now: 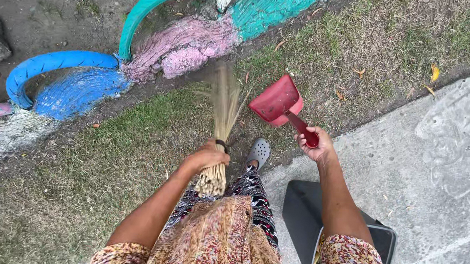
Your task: The person sweeps up fallen dry leaves and dirt from a concrete ground surface along a decorative border using a stick broom and collects them with a red dustpan, subsequently emptying the collected debris into a trash bin.
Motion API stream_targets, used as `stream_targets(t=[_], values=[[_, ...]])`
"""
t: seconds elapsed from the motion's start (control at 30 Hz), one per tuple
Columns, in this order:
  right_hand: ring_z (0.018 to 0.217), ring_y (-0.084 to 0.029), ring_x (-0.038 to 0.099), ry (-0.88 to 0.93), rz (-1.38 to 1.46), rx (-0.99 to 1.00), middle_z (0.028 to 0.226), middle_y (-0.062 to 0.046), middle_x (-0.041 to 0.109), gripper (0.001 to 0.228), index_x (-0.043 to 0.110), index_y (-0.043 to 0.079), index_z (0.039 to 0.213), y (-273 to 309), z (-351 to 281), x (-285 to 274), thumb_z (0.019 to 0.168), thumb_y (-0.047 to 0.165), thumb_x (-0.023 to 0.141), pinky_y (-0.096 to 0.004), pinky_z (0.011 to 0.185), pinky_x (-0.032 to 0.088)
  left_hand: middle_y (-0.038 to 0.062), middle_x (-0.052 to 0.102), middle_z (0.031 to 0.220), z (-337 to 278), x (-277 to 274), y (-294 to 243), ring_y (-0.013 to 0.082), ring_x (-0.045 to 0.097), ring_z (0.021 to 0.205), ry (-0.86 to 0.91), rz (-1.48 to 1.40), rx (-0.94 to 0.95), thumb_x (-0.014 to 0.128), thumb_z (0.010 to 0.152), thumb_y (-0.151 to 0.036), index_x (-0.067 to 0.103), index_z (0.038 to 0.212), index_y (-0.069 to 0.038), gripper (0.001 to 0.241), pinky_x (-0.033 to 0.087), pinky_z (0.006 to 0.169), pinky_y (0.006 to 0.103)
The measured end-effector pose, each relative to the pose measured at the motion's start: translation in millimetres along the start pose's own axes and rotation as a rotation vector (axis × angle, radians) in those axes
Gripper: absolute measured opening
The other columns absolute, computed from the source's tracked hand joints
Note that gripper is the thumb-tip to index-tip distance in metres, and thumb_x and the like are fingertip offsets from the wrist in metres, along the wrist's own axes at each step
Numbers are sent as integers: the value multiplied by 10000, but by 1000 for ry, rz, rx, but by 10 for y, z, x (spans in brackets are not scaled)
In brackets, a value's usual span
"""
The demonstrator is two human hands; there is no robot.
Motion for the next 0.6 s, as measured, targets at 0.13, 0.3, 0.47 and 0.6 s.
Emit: stream_targets(t=[0.13, 0.3, 0.47, 0.6], values=[[711, -206, 632, 60, 120, -53, 1008, -332, 590, 554, 454, -125, 1333, -54, -27, 13, 867, 142, 591, -271, 576, 568, 158, 673, 958, -809, -63, -298, 300, 645, 733, 235, -20, -91, 733, 670, -28, 329, 1509, -143, 938, 562, 627, 381], [723, -213, 626, 101, 277, -120, 1037, -359, 573, 591, 434, -148, 1368, -41, -219, -261, 874, 131, 601, -282, 582, 565, 168, 714, 1156, -954, -513, -428, 308, 695, 945, 112, 227, -45, 778, 689, -106, 214, 1617, -159, 1087, 574, 859, 397], [708, -209, 615, 196, 300, -134, 1025, -273, 589, 529, 495, -46, 1340, 170, -143, -355, 864, 144, 627, -279, 563, 550, 238, 624, 1334, 499, -649, -896, 360, 648, 1154, -75, 425, 202, 833, 647, -188, 233, 1591, -56, 1126, 547, 976, 407], [704, -214, 611, 157, 427, -107, 1013, -283, 582, 528, 502, -93, 1316, 293, 13, -471, 861, 149, 614, -289, 555, 545, 273, 604, 1323, 1023, -29, -635, 431, 608, 1158, 165, 489, 90, 824, 642, -250, 322, 1559, -75, 1060, 520, 987, 483]])
Point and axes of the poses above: each hand's wrist, its own z-axis towards the middle knuckle, its own x-axis out of the palm, y = z × x, the point moved 8 cm from there along z, towards the middle knuckle
